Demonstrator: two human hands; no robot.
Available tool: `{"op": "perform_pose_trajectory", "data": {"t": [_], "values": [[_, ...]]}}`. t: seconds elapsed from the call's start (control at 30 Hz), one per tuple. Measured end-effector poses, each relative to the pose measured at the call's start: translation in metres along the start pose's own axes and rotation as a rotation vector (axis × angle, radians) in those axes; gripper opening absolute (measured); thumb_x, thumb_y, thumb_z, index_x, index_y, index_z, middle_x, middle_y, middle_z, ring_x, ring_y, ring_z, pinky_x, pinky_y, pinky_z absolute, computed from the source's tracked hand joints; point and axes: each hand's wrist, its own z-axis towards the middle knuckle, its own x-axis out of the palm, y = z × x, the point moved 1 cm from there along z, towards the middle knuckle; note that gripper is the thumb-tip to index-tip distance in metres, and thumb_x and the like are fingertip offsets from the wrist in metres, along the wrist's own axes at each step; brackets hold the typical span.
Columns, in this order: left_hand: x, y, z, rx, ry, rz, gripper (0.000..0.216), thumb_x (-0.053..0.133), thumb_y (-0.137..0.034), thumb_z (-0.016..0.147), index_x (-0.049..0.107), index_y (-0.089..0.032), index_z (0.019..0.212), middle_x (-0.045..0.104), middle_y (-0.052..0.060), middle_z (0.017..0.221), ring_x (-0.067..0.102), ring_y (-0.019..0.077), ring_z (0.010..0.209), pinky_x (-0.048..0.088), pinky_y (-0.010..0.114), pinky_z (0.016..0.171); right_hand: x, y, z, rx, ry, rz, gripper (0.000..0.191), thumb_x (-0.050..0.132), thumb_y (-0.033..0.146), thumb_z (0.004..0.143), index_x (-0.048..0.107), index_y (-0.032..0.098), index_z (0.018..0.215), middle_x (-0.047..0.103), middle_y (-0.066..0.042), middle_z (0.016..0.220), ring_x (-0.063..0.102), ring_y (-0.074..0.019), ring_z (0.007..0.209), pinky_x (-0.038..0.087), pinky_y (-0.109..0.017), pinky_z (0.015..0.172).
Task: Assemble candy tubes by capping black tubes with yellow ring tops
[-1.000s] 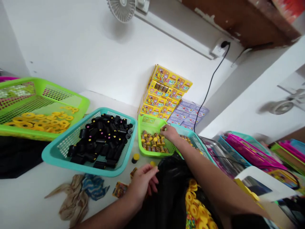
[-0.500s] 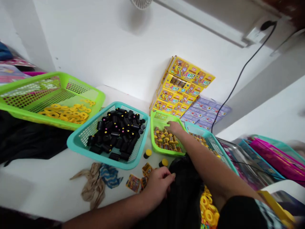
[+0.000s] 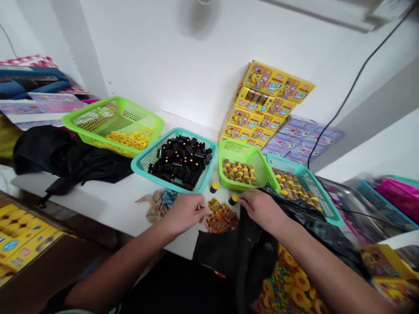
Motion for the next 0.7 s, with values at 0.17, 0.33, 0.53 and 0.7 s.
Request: {"op": "perform_pose_trajectory", "data": {"t": [0.17, 0.33, 0.53, 0.7], "values": [[0.007, 0.017, -0.017, -0.045, 0.073, 0.316, 0.017, 0.058, -0.030, 0.090, 0.070, -0.020, 0.082, 0.071, 0.001, 0.084, 0.063, 0.0166, 0.080, 0.037, 0.024, 0.067, 0.019, 0.006, 0.019, 0.142, 0.049, -0.085, 0.023, 0.050, 0.014, 0.092, 0.069, 0.006, 0.103, 0.071, -0.020, 0.102, 0.067, -0.0296, 0.100, 0.049, -0.035, 0.087], [0.002, 0.023, -0.027, -0.120, 0.031, 0.448, 0.023, 0.050, -0.028, 0.093, 0.069, -0.018, 0.085, 0.071, 0.009, 0.090, 0.065, 0.0252, 0.086, 0.041, 0.031, 0.072, 0.021, 0.015, 0.026, 0.187, 0.105, -0.125, 0.025, 0.059, 0.023, 0.090, 0.068, 0.006, 0.106, 0.071, -0.023, 0.099, 0.068, -0.0353, 0.098, 0.052, -0.041, 0.081], [-0.020, 0.060, -0.036, -0.286, 0.013, 0.738, 0.036, 0.049, -0.036, 0.093, 0.067, -0.016, 0.118, 0.072, 0.017, 0.104, 0.066, 0.0342, 0.095, 0.048, 0.037, 0.071, 0.029, 0.017, 0.039, 0.194, 0.208, -0.127, 0.020, 0.063, 0.024, 0.091, 0.068, 0.011, 0.105, 0.071, -0.016, 0.104, 0.068, -0.0290, 0.099, 0.054, -0.041, 0.084], [-0.019, 0.076, -0.042, -0.205, 0.058, 0.734, 0.045, 0.031, -0.028, 0.098, 0.067, -0.015, 0.121, 0.072, 0.018, 0.109, 0.067, 0.0331, 0.096, 0.050, 0.038, 0.074, 0.027, 0.016, 0.047, 0.236, 0.271, -0.108, 0.030, 0.060, 0.033, 0.095, 0.061, 0.016, 0.119, 0.063, -0.009, 0.120, 0.064, -0.0217, 0.101, 0.055, -0.042, 0.086]]}}
